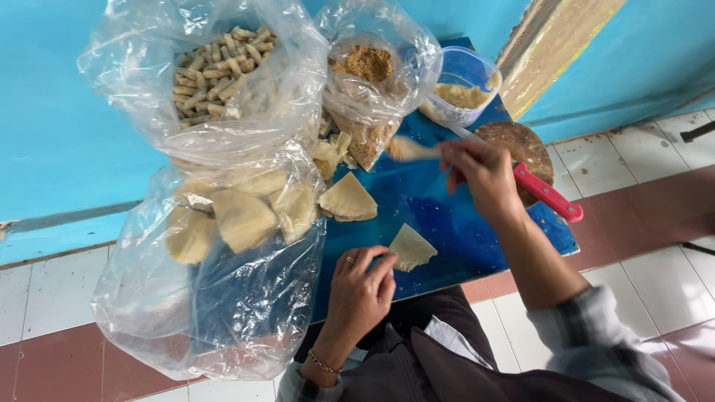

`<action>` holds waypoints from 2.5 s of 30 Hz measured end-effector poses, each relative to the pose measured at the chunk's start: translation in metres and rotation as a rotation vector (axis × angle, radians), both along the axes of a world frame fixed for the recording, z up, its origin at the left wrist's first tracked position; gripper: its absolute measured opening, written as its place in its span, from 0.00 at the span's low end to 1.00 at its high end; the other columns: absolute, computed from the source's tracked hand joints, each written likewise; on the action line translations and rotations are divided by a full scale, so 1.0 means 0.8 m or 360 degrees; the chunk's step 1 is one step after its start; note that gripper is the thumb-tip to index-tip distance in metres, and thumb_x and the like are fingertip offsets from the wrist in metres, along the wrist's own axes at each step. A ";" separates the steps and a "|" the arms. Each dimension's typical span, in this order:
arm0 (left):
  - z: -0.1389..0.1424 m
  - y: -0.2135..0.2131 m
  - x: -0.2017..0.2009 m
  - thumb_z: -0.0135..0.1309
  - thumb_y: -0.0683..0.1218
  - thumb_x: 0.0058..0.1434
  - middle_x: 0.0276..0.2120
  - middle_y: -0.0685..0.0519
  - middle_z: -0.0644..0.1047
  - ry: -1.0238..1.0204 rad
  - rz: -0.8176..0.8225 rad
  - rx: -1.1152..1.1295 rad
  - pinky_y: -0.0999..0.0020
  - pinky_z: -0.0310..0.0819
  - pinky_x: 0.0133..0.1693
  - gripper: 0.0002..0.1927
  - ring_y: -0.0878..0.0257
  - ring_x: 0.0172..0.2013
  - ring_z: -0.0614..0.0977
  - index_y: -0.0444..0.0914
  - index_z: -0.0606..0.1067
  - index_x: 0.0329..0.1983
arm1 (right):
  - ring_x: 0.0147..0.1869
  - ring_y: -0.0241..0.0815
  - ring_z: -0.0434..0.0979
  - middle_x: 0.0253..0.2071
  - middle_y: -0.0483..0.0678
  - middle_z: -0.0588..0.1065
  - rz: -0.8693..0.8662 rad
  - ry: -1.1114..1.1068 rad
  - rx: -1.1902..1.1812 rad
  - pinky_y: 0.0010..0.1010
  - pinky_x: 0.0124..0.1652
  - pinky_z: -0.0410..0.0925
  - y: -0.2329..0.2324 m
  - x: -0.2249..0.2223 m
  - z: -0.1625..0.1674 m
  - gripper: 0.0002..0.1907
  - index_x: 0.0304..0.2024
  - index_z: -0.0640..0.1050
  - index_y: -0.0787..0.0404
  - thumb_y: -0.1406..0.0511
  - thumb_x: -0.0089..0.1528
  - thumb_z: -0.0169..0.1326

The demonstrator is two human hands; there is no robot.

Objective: The person flattens pieces of dough by hand on a blue table, spoons brown filling from a plastic bag onto a flattened dough piece, folds the dough over the filling, and stacks the finished filled pieces on the table.

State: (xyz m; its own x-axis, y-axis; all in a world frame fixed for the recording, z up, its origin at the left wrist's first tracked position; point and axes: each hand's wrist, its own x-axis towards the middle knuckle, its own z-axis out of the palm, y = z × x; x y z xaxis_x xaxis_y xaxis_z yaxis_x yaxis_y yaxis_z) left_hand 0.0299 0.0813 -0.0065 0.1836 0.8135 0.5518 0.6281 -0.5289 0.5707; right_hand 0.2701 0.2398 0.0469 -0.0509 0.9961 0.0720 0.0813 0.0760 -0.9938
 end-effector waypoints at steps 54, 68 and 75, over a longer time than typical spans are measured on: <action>-0.012 0.006 0.015 0.65 0.49 0.58 0.48 0.54 0.76 0.0214 0.0321 -0.0172 0.44 0.55 0.63 0.12 0.54 0.52 0.76 0.42 0.80 0.43 | 0.37 0.37 0.82 0.43 0.51 0.81 0.0366 -0.1208 0.1474 0.28 0.31 0.75 -0.121 0.050 -0.028 0.13 0.47 0.80 0.61 0.77 0.61 0.57; -0.014 0.009 0.005 0.59 0.46 0.65 0.45 0.52 0.76 -0.0025 0.0238 -0.0110 0.43 0.60 0.61 0.05 0.53 0.50 0.77 0.40 0.80 0.42 | 0.32 0.52 0.83 0.36 0.54 0.82 -0.0239 -0.1696 0.1195 0.44 0.32 0.74 0.226 -0.139 -0.010 0.05 0.40 0.83 0.59 0.69 0.65 0.56; -0.009 0.013 0.000 0.59 0.45 0.64 0.45 0.52 0.76 0.0003 0.0232 -0.0124 0.44 0.61 0.61 0.05 0.52 0.49 0.76 0.39 0.79 0.40 | 0.33 0.48 0.83 0.38 0.55 0.82 -0.0606 -0.1173 0.1355 0.38 0.33 0.75 0.205 -0.113 -0.030 0.05 0.44 0.82 0.63 0.70 0.67 0.56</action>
State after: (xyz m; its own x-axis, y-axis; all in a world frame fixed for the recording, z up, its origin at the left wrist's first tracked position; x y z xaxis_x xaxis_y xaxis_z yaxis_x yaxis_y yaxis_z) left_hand 0.0300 0.0915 -0.0136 0.0615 0.8720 0.4856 0.6962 -0.3861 0.6051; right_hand 0.1794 0.4040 0.0226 -0.0682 0.6019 0.7957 0.7726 0.5364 -0.3396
